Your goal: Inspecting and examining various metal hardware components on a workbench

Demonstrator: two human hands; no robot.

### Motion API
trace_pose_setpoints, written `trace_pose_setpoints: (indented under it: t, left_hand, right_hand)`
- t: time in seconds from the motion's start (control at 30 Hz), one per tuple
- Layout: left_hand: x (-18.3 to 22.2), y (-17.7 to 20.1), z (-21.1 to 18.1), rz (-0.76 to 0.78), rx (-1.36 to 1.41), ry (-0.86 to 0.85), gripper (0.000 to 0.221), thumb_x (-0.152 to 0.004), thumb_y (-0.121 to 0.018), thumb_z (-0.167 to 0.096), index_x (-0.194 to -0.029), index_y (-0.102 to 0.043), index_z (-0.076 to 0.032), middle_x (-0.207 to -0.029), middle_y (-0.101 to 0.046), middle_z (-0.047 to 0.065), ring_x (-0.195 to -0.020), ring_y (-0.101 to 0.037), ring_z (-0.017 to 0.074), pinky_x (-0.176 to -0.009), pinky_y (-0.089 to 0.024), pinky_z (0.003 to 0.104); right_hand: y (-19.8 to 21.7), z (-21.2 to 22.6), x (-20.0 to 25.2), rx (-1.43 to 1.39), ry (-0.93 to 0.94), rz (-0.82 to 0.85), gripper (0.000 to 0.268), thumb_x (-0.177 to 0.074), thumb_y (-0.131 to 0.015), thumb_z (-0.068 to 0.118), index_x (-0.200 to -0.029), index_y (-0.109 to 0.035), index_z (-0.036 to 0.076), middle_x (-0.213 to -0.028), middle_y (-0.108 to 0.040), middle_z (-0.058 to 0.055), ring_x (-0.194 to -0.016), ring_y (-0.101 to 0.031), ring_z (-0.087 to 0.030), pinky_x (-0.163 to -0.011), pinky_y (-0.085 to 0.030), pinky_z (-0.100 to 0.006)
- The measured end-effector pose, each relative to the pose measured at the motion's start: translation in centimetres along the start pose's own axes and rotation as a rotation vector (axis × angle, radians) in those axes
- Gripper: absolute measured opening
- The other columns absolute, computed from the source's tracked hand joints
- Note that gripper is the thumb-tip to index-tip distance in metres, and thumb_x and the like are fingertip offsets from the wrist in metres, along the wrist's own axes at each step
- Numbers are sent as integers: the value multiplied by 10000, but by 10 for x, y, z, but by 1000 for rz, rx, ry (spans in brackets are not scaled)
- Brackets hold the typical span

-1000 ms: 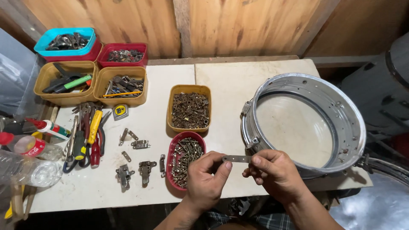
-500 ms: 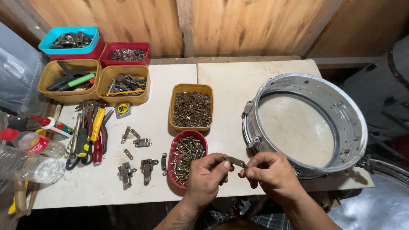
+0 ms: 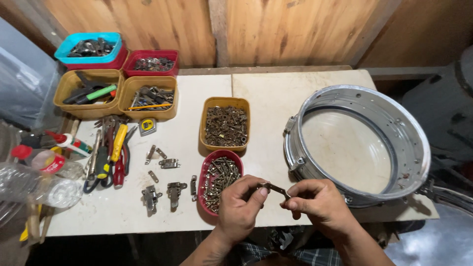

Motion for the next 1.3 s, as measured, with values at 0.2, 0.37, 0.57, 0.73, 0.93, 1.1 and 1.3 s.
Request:
trace_pose_setpoints:
  t: [0.2,0.37,0.57,0.73,0.93,1.1,1.3]
  left_hand:
    - [14,10,-10,37,-213,-406,145,-919,-677,-33,-1035,-735,32,-904,-746,172,-802,-733,264,-755,-640,345]
    - [31,17,5,72,-291,-447,187,-920,-704,-4,-1104,-735,0,-957,-711,170,-787,-722,267,-691,-614,334]
    - [49,26,22,89,-451,-473,253,-894,-739,-36,-1145,-718,-15,-968,-717,174,-779,-720,283,-660,-613,372]
    - [54,48,66,125,-625,-387,254,-888,-675,-74,-1083,-731,79,-1001,-741,238,-885,-727,321,-820,-653,407]
    - [17,61,68,283,-1020,211,409,-1016,-528,-211,-1361,-580,2,-1328,-651,182,-1253,-599,314,-1144,-418,495]
    - [-22,35,51,461,-968,840,935,-1052,-450,-601,-1630,20,-37,-1679,161,297,-1568,88,446,-1272,-16,542]
    - [-20,7,42,587,-1056,786,932,-1087,-430,-586,-1621,21,30,-1657,99,369,-1547,51,495,-1269,-24,553]
  right_hand:
    - [-5,1,4,224,-123,-49,349,-694,-853,41,-939,-820,-205,-701,-774,-354,-583,-647,-343,-585,-519,-392]
    - [-2,-25,-3,371,-214,118,439,-728,-855,163,-1066,-872,-117,-837,-846,-206,-710,-750,-258,-677,-610,-352]
    - [4,-48,-12,580,-181,278,376,-758,-850,278,-1003,-910,0,-943,-916,-71,-872,-783,-121,-830,-598,-269]
    - [10,-41,-14,741,-110,167,306,-778,-843,277,-968,-925,51,-942,-924,-2,-898,-799,-95,-878,-571,-236]
    - [21,-39,-19,811,-41,47,347,-747,-853,321,-994,-910,84,-1003,-905,-13,-951,-816,-112,-909,-594,-256]
    - [13,-41,-21,776,-9,140,294,-779,-839,282,-946,-905,49,-937,-903,-18,-889,-803,-111,-860,-583,-250]
    - [23,-37,-19,790,-42,88,302,-767,-846,284,-963,-923,67,-950,-916,-9,-890,-805,-99,-851,-578,-245]
Point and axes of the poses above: each hand's wrist, its own x-axis away from the middle knuckle, its own y-axis out of the back of the hand, z = x × y, the point moved 3 cm from there along -x, towards the middle knuckle
